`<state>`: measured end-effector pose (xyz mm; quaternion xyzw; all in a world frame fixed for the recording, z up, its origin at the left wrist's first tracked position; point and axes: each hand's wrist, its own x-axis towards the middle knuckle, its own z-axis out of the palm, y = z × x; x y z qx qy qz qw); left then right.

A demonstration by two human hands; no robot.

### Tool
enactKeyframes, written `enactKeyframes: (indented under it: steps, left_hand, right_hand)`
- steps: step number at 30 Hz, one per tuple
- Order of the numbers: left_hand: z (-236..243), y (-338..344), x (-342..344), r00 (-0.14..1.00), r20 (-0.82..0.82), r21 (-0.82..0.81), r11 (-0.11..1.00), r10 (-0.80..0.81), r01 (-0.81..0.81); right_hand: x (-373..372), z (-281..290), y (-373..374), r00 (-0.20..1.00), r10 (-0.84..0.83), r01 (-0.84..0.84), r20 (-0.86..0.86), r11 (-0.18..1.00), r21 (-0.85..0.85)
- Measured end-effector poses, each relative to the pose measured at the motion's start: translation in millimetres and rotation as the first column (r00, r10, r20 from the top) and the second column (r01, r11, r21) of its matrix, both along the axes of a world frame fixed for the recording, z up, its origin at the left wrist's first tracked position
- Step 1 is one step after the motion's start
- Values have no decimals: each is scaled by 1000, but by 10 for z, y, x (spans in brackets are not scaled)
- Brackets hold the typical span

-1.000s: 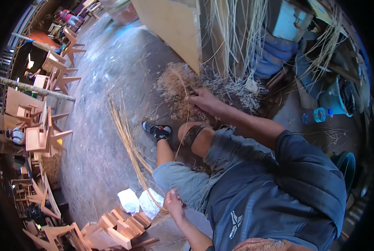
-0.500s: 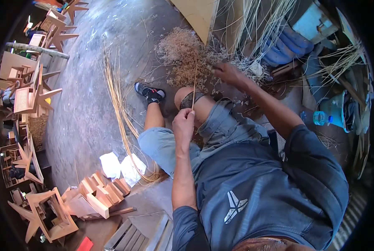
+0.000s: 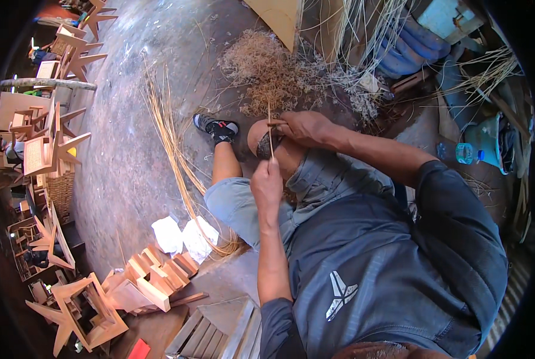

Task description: Prepare and clean long natural fiber strands for weaving or furniture construction.

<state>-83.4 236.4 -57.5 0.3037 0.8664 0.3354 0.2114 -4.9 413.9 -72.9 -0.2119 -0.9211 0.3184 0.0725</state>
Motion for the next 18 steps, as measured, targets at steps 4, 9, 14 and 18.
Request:
enactKeyframes:
  steps: [4,9,14,18]
  left_hand:
    - [-115,310,-151,992,123,-18,1000,11,-9]
    - [-158,84,62,935,352,52,997,42,-65]
    - [-77,-1108,538,805,561,-115,981,192,-154]
    - [119,-1221,598,782,584,-77,974,216,-212]
  right_hand:
    - [8,139,-118,996,58,-62,63,996,59]
    - [78,-198,-132,1000,24,-24,11,1000,-2]
    - [16,-277,117,990,48,-49,132,999,6]
    - [-167,-263,328,991,111,-73,79,924,-376]
